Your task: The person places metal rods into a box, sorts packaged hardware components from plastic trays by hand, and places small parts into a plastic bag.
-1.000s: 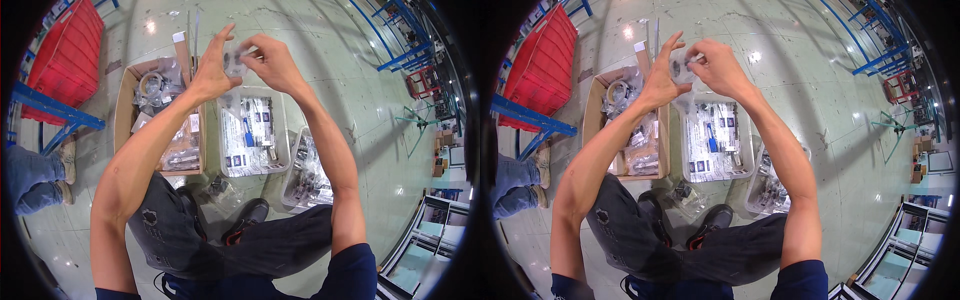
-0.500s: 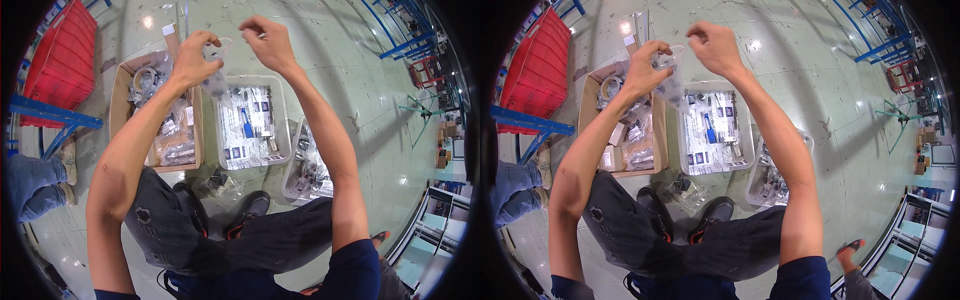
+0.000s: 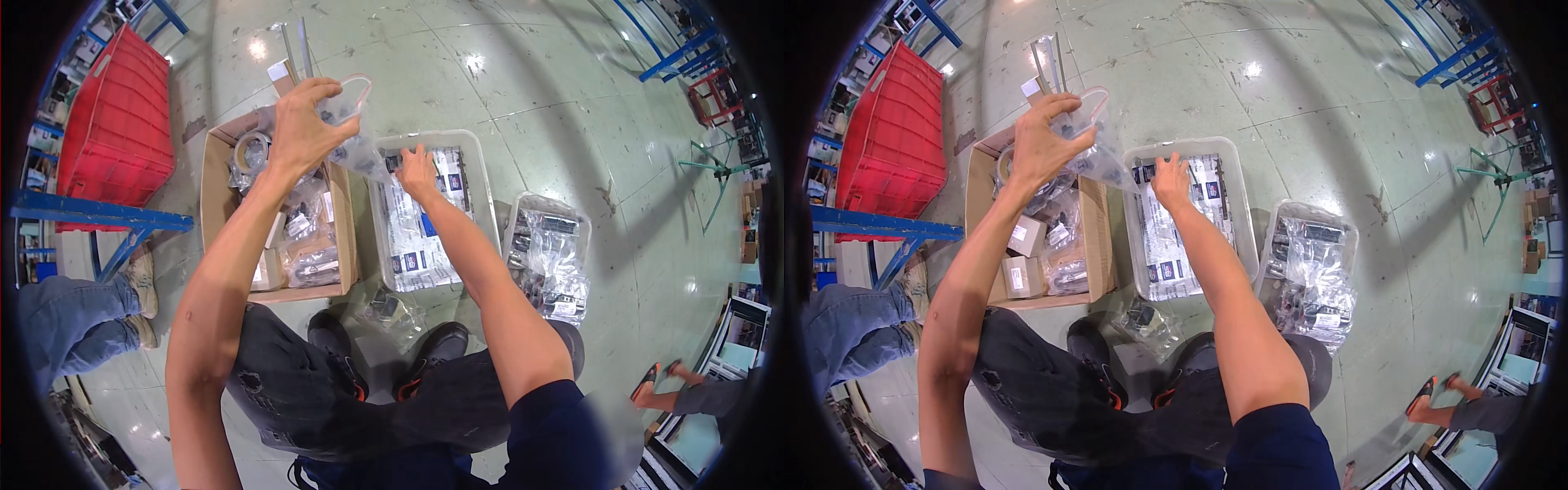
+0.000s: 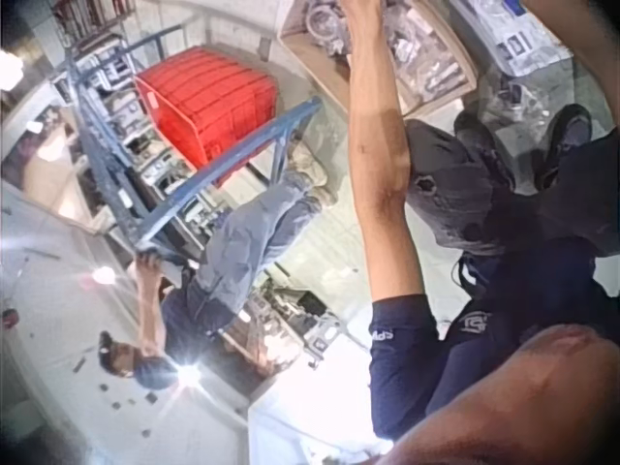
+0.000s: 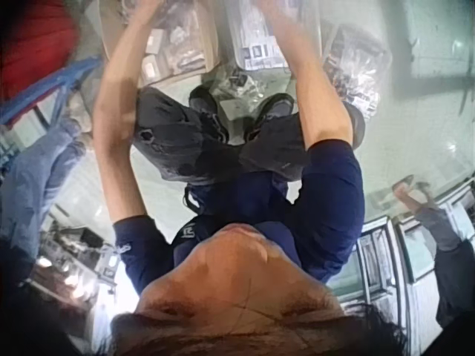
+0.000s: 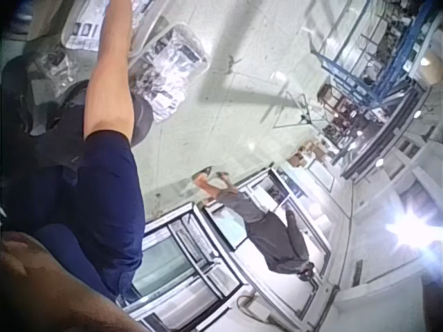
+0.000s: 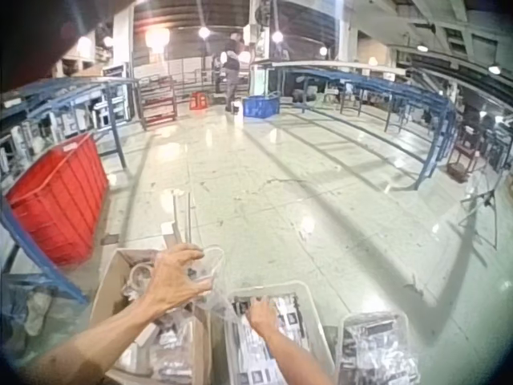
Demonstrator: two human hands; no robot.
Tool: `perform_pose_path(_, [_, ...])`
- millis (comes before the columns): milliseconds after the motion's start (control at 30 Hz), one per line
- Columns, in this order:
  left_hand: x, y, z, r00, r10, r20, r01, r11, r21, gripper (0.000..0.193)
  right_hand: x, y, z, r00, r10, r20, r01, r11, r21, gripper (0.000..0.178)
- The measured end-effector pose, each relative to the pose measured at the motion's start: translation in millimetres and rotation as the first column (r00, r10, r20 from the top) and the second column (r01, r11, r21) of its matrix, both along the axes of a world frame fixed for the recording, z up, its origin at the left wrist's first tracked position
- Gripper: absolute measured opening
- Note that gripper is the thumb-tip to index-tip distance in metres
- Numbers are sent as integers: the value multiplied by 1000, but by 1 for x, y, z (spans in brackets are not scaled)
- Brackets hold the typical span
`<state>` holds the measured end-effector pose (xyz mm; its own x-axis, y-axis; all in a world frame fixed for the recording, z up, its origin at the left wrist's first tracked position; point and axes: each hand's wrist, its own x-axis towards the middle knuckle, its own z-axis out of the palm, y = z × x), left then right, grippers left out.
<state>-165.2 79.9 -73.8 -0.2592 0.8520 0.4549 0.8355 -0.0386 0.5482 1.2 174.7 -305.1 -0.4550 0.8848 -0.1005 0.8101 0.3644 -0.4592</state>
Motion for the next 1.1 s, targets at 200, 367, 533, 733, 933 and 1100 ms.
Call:
perform_pose_path(200, [6, 3, 2, 996, 19, 88, -16, 999, -36, 48, 16, 27, -19, 984, 169, -54, -164, 982, 92, 25])
perform_pose_path(367, [4, 11, -1, 860, 116, 498, -64, 991, -121, 33, 30, 56, 16, 981, 90, -171, -99, 994, -46, 23])
perform_pose_path(533, [-9, 11, -40, 963, 53, 265, 4, 978, -208, 22, 25, 83, 135, 837, -179, -518, 91, 977, -191, 22])
perform_pose_path(733, [-6, 11, -30, 910, 78, 407, 36, 964, -265, 16, 7, 11, 240, 499, -47, -865, -128, 984, -127, 17])
perform_pose_path(933, [30, 30, -34, 698, 154, 699, 172, 912, -373, 28, 20, -14, 179, 693, 325, -644, -143, 937, 319, 22])
perform_pose_path(1100, [-15, -9, -26, 476, 110, 872, 361, 880, -308, 17, -31, -52, 178, 637, 247, -730, -163, 969, 186, 14])
